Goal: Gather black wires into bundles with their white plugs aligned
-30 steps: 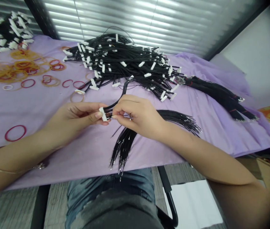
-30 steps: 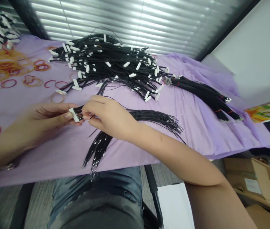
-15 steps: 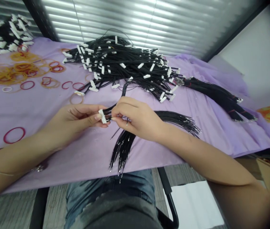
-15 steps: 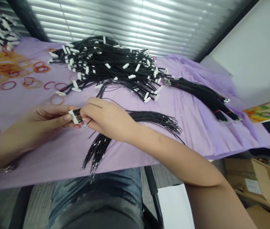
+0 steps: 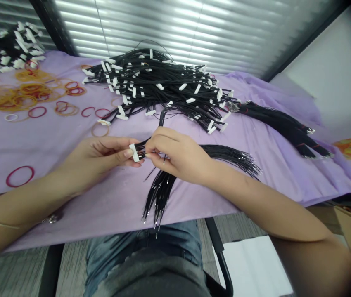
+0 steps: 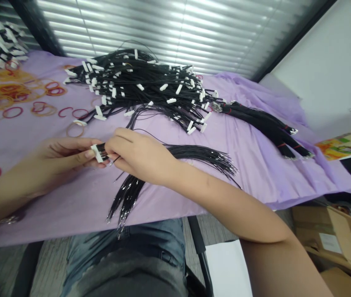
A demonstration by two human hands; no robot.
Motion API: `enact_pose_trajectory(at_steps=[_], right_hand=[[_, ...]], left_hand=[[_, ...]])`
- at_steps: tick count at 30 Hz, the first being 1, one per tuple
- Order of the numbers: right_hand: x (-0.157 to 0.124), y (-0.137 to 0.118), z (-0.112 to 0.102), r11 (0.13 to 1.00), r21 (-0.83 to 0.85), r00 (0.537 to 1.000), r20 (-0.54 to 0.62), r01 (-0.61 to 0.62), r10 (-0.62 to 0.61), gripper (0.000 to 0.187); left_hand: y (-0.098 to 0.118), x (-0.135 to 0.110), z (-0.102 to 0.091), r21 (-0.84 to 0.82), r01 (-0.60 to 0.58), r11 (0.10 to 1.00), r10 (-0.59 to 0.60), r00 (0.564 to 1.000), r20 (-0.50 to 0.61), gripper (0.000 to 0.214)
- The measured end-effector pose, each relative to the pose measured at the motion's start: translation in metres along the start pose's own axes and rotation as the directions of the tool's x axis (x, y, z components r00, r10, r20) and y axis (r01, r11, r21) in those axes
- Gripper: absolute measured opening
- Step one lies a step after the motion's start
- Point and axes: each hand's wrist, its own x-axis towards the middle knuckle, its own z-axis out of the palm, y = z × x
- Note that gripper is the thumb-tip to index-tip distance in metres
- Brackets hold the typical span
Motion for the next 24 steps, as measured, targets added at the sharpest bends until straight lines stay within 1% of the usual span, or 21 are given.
enact_pose_trajectory(at_steps=[4, 9, 12, 15, 17, 20, 22, 24], right_hand=[[-0.001, -0.002, 0.003, 1.0, -0.023, 1.0, -0.015, -0.021, 0.02, 0.018], [-0.003, -0.004, 0.017, 0.997, -0.02, 0.993, -0.094, -0.079, 0.077, 0.022], [-0.005, -0.006, 0.025, 0.995, -0.028, 0.992, -0.093, -0.094, 0.091, 0.025], [-0.005, -0.008, 0.027, 0.997, -0.029, 0.994, -0.087, -0.071, 0.068, 0.027], [-0.003, -0.007, 0.023, 0.998, 0.037, 0.99, -0.135, -0.042, 0.046, 0.022], [-0.001, -0.004, 0.015, 0.974, 0.223, 0.974, -0.226, 0.028, 0.024, 0.006], [0.0, -0.002, 0.01, 0.952, 0.306, 0.97, -0.232, 0.001, 0.074, 0.006], [0.0, 0.001, 0.008, 0.949, 0.309, 0.965, -0.223, -0.065, 0.138, 0.008]], left_hand=[[-0.003, 0.002, 0.001, -0.074, 0.011, 0.997, -0.009, 1.0, 0.022, 0.025], [-0.007, 0.005, 0.001, -0.225, 0.065, 0.972, -0.064, 0.998, 0.013, 0.027], [-0.008, 0.005, 0.001, -0.279, 0.096, 0.956, -0.098, 0.995, 0.006, 0.027], [-0.006, 0.005, 0.003, -0.287, 0.128, 0.949, -0.13, 0.991, 0.013, 0.027], [-0.003, 0.004, 0.006, -0.291, 0.124, 0.949, -0.124, 0.992, 0.019, 0.026], [0.003, 0.003, 0.008, -0.3, 0.081, 0.95, -0.085, 0.996, 0.001, 0.024], [0.006, 0.003, 0.009, -0.292, 0.047, 0.955, -0.058, 0.998, -0.028, 0.021], [0.008, 0.003, 0.009, -0.269, 0.024, 0.963, -0.035, 0.999, -0.038, 0.021]])
